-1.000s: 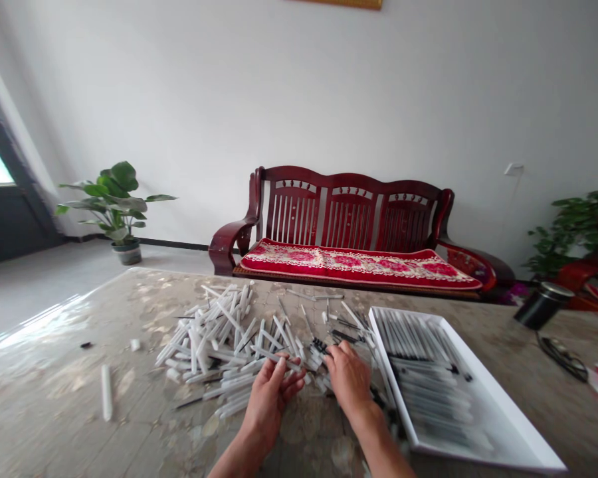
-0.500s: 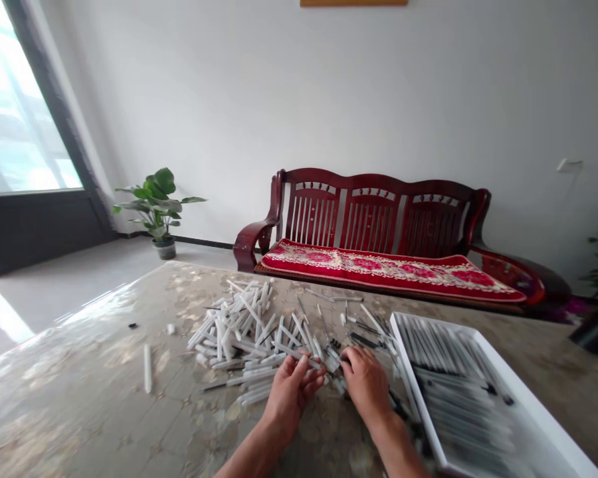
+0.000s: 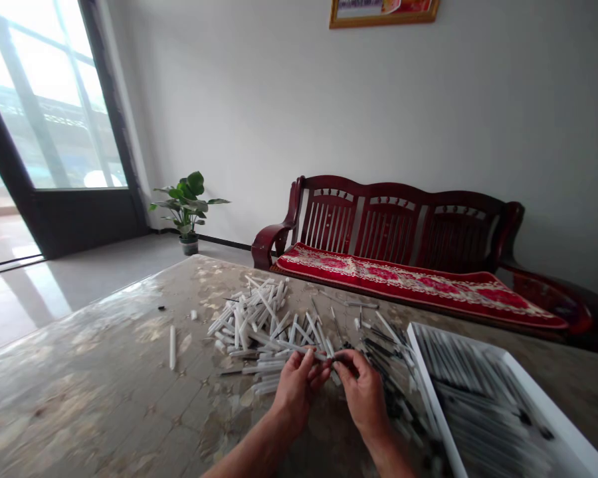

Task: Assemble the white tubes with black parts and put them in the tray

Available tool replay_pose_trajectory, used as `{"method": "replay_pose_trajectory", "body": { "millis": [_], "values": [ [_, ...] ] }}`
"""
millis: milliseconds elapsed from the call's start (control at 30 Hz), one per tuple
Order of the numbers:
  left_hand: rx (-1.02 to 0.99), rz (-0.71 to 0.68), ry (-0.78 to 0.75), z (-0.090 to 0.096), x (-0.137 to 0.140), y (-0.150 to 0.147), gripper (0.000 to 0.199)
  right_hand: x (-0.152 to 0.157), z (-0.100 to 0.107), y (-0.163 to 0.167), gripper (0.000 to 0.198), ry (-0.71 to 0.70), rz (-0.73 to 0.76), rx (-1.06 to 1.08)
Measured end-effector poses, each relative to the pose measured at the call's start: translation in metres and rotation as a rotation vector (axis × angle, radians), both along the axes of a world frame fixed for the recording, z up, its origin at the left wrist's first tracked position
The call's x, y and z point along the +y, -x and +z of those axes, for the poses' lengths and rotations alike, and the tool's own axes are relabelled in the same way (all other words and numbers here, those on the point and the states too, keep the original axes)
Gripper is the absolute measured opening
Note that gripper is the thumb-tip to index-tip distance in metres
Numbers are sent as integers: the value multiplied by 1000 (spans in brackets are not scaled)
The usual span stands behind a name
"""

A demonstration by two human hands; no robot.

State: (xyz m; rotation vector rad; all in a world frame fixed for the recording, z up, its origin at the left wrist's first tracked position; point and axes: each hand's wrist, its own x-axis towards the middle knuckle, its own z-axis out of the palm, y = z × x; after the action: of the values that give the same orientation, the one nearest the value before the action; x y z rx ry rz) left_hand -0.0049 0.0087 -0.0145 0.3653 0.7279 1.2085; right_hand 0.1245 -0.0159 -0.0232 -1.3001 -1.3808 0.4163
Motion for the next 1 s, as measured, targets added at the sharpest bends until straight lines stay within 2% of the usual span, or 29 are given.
{"method": "replay_pose_trajectory", "body": {
  "millis": [100, 300, 667, 833, 1000],
  "values": [
    [-9, -15, -8, 1, -2, -1, 15, -1, -1, 1, 14, 28, 1, 18],
    [11, -38, -39, 2, -4, -3, 20, -2, -4, -1, 12, -22, -83, -122],
    [67, -23, -91, 0, -5, -3, 41, -3, -6, -2, 14, -42, -99, -175],
    [94, -40, -135, -3, -7, -4, 47, -5, -7, -5, 15, -113, -93, -297],
    [154, -40, -195, -2, -8, -2, 44, -8, -2, -6, 22, -194, -21, -444]
  ]
}}
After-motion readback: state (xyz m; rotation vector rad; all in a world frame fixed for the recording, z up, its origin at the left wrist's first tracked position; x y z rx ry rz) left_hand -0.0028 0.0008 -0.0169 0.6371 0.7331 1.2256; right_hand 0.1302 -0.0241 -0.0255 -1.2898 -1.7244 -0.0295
